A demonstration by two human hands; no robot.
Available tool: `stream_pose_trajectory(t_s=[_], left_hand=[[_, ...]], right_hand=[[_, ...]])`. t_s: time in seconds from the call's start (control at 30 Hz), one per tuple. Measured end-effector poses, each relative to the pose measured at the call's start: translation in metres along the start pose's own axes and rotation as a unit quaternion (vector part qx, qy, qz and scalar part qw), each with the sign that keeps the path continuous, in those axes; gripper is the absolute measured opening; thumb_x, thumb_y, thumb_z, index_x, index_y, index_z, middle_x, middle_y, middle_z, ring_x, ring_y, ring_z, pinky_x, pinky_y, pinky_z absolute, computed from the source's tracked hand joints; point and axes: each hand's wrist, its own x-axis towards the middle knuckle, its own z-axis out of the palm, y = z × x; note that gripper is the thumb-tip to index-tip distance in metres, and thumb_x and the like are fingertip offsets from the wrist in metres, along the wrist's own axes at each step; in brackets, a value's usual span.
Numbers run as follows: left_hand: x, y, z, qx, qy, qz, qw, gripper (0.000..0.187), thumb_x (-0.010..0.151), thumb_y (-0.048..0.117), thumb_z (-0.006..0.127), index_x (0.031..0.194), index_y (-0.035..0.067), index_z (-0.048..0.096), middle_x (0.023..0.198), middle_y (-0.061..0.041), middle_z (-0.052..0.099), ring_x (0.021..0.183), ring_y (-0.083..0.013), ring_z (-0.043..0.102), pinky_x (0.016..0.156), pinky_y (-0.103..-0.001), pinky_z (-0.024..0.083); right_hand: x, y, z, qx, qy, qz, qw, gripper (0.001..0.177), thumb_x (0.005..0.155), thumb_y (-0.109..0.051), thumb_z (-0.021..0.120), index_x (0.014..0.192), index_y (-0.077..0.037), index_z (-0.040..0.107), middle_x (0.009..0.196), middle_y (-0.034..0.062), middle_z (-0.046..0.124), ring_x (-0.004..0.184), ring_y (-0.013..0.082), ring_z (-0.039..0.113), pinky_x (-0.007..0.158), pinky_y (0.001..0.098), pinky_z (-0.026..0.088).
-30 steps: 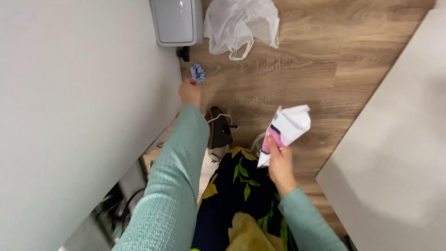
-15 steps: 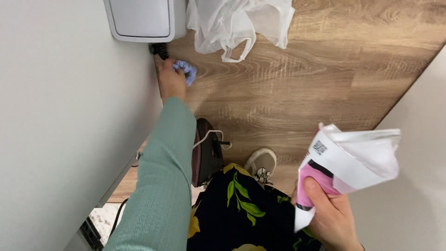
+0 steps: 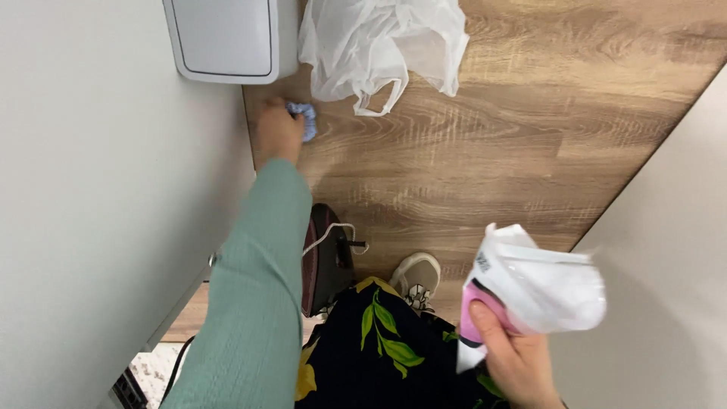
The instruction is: Organizing various small items on a vanity table and in its drawers, including hair accessories and cotton swabs.
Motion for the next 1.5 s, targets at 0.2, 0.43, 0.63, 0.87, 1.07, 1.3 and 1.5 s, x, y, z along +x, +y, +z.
stream_pose_trajectory(t_s=[0.2, 0.43, 0.63, 0.87, 1.07, 1.3, 1.5], left_hand=[[-0.064, 0.091, 0.022, -0.031, -0.001, 0.245, 0.969, 0.03, 0.085, 0.014, 0.067, 0.11, 0.012, 0.052, 0.078, -0.018, 0.068, 0.069, -0.0441, 0.066, 0.058, -0.058, 0.048], [-0.083, 0.139, 0.084, -0.145, 0.018, 0.355, 0.923, 0.035, 0.074, -0.005, 0.063, 0.106, 0.008, 0.057, 0.099, -0.018, 0.059, 0.093, -0.0401, 0.058, 0.08, -0.051, 0.048], [-0.077, 0.163, 0.086, -0.223, -0.014, 0.113, 0.968, 0.09, 0.074, 0.003, 0.077, 0.152, 0.018, 0.036, 0.129, -0.017, 0.067, 0.108, -0.0394, 0.067, 0.094, -0.047, 0.051], [-0.146, 0.187, 0.073, -0.161, -0.029, 0.275, 0.948, 0.023, 0.071, 0.009, 0.07, 0.094, 0.007, 0.068, 0.089, -0.017, 0.067, 0.084, -0.0394, 0.064, 0.077, -0.048, 0.049], [-0.274, 0.211, -0.095, -0.42, 0.001, 0.224, 0.88, 0.011, 0.092, 0.014, 0.057, 0.095, 0.008, 0.066, 0.112, -0.005, 0.064, 0.107, -0.0224, 0.057, 0.094, -0.036, 0.045], [-0.326, 0.19, -0.159, -0.596, -0.105, 0.088, 0.792, 0.062, 0.076, -0.009, 0.057, 0.137, 0.001, 0.06, 0.091, -0.007, 0.064, 0.08, -0.0114, 0.06, 0.074, -0.029, 0.056], [-0.349, 0.213, -0.188, -0.625, -0.136, 0.136, 0.756, 0.055, 0.089, 0.0, 0.061, 0.144, 0.0, 0.052, 0.1, -0.001, 0.062, 0.079, -0.0023, 0.057, 0.069, -0.02, 0.052]], right_hand=[[-0.004, -0.008, 0.003, -0.005, 0.005, -0.094, 0.996, 0.039, 0.093, -0.017, 0.062, 0.129, -0.002, 0.067, 0.135, 0.012, 0.067, 0.133, 0.0265, 0.058, 0.121, 0.0408, 0.038], [0.007, -0.007, -0.013, 0.145, 0.112, 0.184, 0.966, 0.037, 0.097, -0.009, 0.058, 0.132, 0.003, 0.061, 0.103, 0.0151, 0.063, 0.083, 0.0251, 0.063, 0.067, 0.0432, 0.066], [-0.006, 0.004, -0.018, 0.138, 0.1, 0.066, 0.983, 0.041, 0.093, -0.014, 0.06, 0.133, -0.003, 0.064, 0.12, 0.011, 0.072, 0.109, 0.023, 0.067, 0.098, 0.0364, 0.057], [-0.021, 0.03, 0.002, 0.086, 0.06, 0.019, 0.994, 0.016, 0.094, -0.023, 0.065, 0.088, -0.009, 0.069, 0.071, 0.0019, 0.066, 0.061, 0.0142, 0.065, 0.056, 0.0292, 0.055], [-0.013, 0.05, 0.026, 0.049, 0.088, 0.104, 0.989, 0.03, 0.098, -0.037, 0.059, 0.089, -0.013, 0.075, 0.071, -0.0002, 0.07, 0.07, 0.0127, 0.066, 0.067, 0.0337, 0.05], [0.051, 0.088, 0.024, 0.017, 0.218, -0.259, 0.941, 0.049, 0.089, 0.014, 0.059, 0.138, 0.009, 0.059, 0.13, 0.0327, 0.059, 0.129, 0.0427, 0.055, 0.112, 0.0511, 0.041], [0.119, -0.017, 0.059, 0.388, -0.036, 0.073, 0.918, 0.049, 0.097, -0.039, 0.072, 0.133, -0.006, 0.069, 0.134, 0.0163, 0.066, 0.133, 0.0189, 0.056, 0.12, 0.0319, 0.039]])
